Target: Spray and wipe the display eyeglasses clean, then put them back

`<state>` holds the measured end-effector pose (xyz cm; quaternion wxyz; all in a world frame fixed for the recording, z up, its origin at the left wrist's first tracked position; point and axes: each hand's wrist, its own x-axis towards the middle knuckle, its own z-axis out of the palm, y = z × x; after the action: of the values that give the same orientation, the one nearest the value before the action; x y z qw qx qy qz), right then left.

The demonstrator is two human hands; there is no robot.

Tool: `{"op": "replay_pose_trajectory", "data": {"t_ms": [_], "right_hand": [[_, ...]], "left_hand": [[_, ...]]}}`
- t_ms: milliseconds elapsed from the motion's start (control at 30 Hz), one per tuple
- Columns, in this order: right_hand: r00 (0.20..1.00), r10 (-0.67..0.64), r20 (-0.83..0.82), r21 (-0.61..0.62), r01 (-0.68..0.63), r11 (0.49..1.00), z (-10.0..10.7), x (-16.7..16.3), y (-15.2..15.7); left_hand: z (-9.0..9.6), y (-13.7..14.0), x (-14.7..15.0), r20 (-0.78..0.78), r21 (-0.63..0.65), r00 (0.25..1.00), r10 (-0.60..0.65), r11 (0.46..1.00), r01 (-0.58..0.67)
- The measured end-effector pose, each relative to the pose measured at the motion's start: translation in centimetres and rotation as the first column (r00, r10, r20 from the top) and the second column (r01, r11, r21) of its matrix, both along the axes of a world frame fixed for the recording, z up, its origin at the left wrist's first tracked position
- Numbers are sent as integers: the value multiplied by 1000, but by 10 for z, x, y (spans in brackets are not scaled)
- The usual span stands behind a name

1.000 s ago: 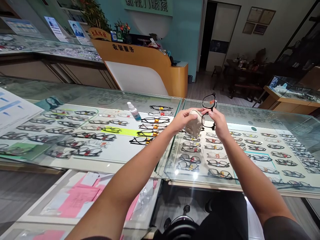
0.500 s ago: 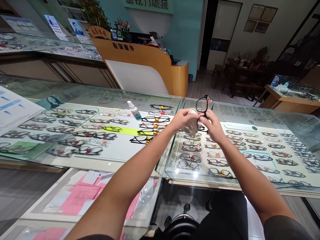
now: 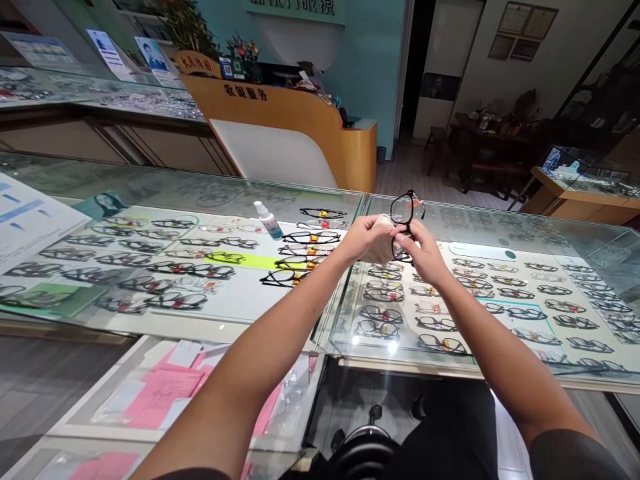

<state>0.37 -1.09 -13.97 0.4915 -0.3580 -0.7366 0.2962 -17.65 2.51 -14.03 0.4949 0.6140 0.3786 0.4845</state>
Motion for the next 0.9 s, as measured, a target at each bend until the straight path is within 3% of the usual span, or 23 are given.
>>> {"op": "replay_pose_trajectory", "data": {"t_ms": [900], "right_hand": [[996,-84,0,12,84,996,0,2,0]], "left_hand": [[0,0,-3,21,-30,999,-33,999,34]]}}
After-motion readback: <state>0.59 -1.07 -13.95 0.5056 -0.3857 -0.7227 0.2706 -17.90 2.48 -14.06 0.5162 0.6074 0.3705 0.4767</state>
